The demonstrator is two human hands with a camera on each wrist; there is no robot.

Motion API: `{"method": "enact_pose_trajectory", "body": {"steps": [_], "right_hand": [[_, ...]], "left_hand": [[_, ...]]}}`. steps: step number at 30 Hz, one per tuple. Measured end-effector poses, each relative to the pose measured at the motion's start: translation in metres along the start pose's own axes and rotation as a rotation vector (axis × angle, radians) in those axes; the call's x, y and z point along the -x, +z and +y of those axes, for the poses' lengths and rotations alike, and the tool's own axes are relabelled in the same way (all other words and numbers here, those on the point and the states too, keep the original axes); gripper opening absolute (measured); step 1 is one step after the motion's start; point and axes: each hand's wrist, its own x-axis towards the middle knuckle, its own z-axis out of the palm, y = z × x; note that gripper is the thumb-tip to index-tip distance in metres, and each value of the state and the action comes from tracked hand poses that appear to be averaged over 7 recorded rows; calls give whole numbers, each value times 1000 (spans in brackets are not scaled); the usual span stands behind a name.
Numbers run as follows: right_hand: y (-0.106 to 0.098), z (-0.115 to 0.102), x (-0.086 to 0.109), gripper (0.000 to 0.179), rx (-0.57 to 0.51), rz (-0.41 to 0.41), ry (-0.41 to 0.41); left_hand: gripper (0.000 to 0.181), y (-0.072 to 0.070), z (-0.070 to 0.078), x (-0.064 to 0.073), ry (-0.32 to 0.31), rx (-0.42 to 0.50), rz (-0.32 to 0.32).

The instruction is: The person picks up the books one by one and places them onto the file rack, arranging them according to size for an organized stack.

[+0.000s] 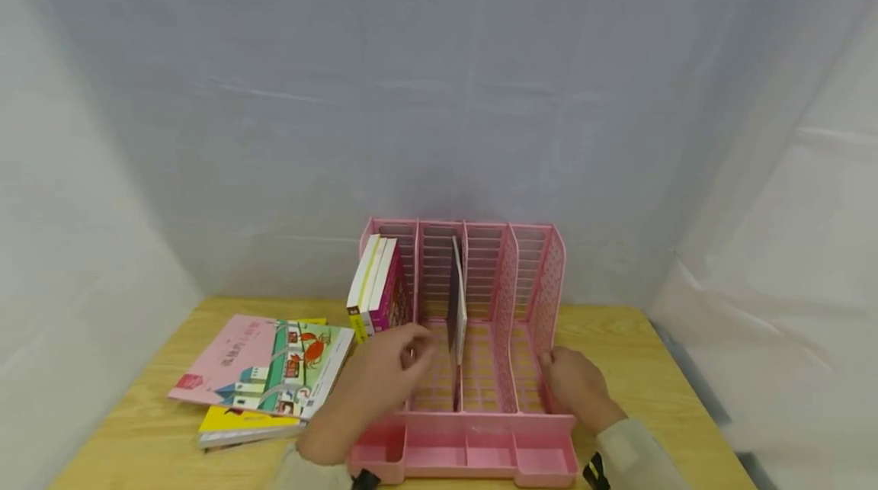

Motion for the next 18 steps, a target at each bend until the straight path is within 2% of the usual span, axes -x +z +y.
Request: {"method": "enact_pose_trajectory", "body": {"steps": [2, 5, 7, 10, 14, 16, 18], "right_hand": [[0, 2, 0, 45, -5, -4, -2], [0, 4, 0, 45, -9, -4, -6], [0, 6, 0, 45, -8, -5, -11], [-1, 7, 1, 45, 1, 1, -20], [-1, 8, -1, 45, 6, 7, -27], [0, 7, -2, 46, -1, 8, -31], [1, 5, -4, 46, -7, 5, -32]], "left_hand": [[15, -29, -12, 4, -18, 27, 31], [25, -68, -42, 13, -91, 2, 109], [38, -88, -69, 19, -175, -45, 171], [52, -108, -116, 30, -374, -134, 209], [75, -123, -172, 47, -675, -160, 146], [90, -127, -192, 56, -780, -158, 83], [99, -130, -206, 64, -847, -163, 13]]}}
